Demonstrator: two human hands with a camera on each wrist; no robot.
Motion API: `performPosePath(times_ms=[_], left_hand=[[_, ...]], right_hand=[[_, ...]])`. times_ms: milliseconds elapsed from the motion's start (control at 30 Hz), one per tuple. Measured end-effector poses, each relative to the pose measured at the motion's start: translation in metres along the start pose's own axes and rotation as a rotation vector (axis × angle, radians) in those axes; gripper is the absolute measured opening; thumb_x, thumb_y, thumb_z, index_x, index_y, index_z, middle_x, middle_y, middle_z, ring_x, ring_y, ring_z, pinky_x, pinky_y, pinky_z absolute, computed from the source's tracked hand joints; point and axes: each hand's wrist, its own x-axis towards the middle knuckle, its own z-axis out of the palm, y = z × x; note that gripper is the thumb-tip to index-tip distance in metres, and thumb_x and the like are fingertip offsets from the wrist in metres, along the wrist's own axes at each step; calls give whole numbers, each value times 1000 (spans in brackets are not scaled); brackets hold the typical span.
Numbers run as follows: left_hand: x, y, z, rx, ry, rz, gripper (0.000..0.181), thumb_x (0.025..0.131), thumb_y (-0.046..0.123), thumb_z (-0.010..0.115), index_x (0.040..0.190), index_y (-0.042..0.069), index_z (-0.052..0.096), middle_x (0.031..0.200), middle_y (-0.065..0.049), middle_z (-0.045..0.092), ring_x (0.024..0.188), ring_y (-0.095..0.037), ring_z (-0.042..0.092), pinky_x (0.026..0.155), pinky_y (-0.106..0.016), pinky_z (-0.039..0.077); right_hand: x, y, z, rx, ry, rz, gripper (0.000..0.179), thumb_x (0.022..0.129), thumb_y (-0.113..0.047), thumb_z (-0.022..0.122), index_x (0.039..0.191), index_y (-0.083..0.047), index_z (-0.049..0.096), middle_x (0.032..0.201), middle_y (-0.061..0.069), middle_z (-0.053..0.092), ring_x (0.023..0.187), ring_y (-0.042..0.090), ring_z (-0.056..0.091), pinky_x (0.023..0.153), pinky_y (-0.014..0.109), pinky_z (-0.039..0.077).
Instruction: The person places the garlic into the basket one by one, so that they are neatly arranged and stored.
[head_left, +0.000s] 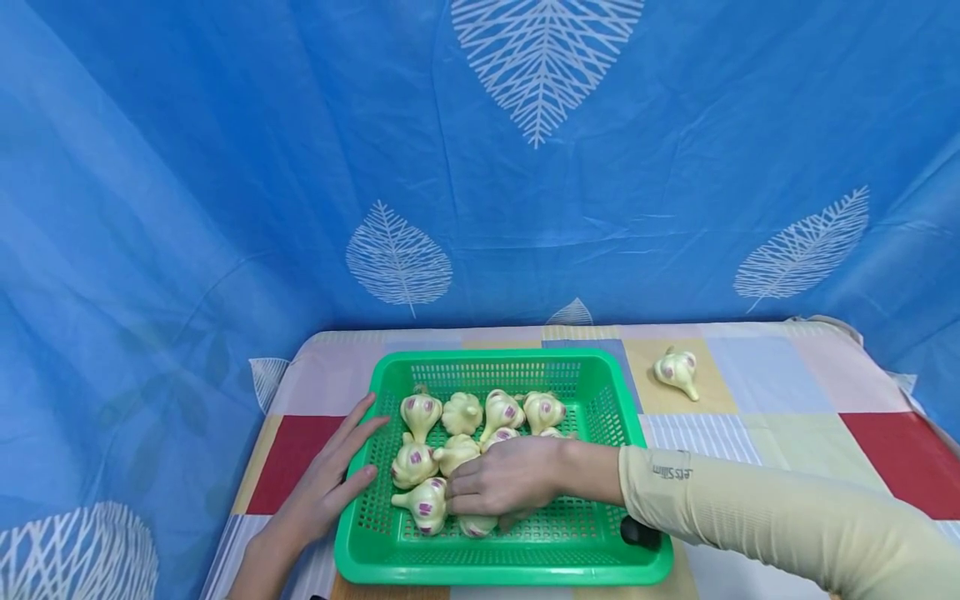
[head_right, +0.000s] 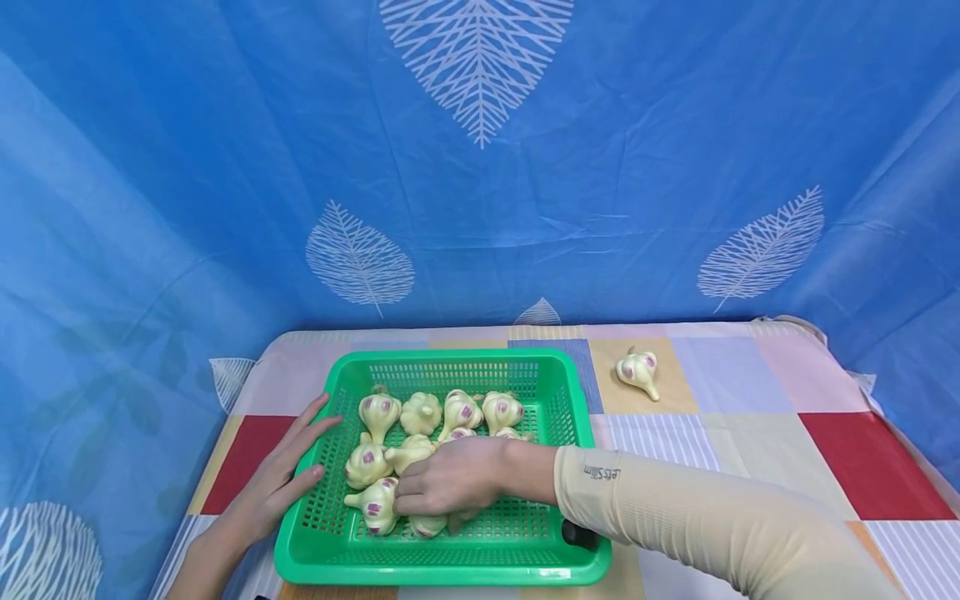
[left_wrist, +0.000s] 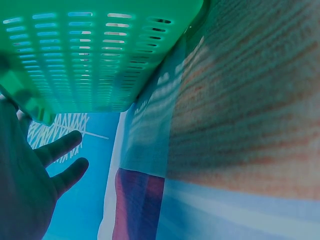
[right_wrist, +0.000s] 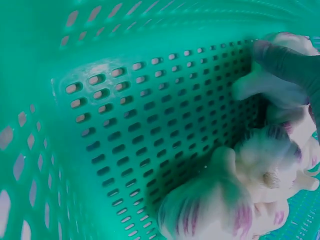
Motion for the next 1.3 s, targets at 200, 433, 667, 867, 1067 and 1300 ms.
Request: performPosePath(times_ms=[200, 433, 667, 867, 1067, 1300], left_hand=[[0, 0, 0, 2, 5, -2, 63, 92, 20, 64, 152, 15, 45, 167, -1, 17, 149, -23, 22, 98, -65, 44], [0, 0, -1, -1, 3, 2, 63, 92, 19, 63, 152, 14, 45, 167, -2, 17, 149, -24, 22, 99, -66, 43], [0, 0, -1, 5, -5, 0, 63, 93, 20, 64, 152, 15, 44, 167, -1, 17, 149, -24, 22, 99, -65, 44], [1, -1, 1, 4, -6, -3, 63, 93, 21, 63, 153, 16, 44, 167, -1, 17, 149, -25, 22, 98, -65, 45], [0, 0, 1, -1, -1, -2, 63, 93, 20, 63, 152, 15, 44, 167, -1, 17, 149, -24, 22, 98, -65, 45], [1, 0, -1, -6, -3, 0, 63, 93, 19, 63, 152, 14, 44, 167, -1, 16, 150, -23, 21, 98, -65, 44]], right_hand=[[-3, 0, -6, 47, 27, 4, 73, 88, -50, 74, 144, -9, 51, 144, 3, 53, 137, 15, 44, 113, 21, 29], [-14, 3, -20, 140, 78, 158, 81, 91, -68, 56, 145, -9, 49, 149, 5, 50, 142, 19, 39, 117, 26, 25], [-35, 7, -38, 309, 75, 376, 100, 89, -81, 36, 157, -8, 34, 164, 9, 28, 151, 23, 20, 121, 36, 16], [-67, 4, -46, 499, 161, 561, 100, 88, -78, 48, 160, -12, 29, 166, 4, 23, 153, 22, 13, 121, 40, 17], [-98, -9, -35, 584, 240, 705, 96, 88, -72, 58, 160, -16, 29, 166, -1, 23, 152, 24, 15, 119, 48, 23], [-135, -31, -15, 615, 415, 873, 94, 86, -57, 72, 161, -22, 28, 164, 0, 28, 151, 31, 22, 112, 60, 31]])
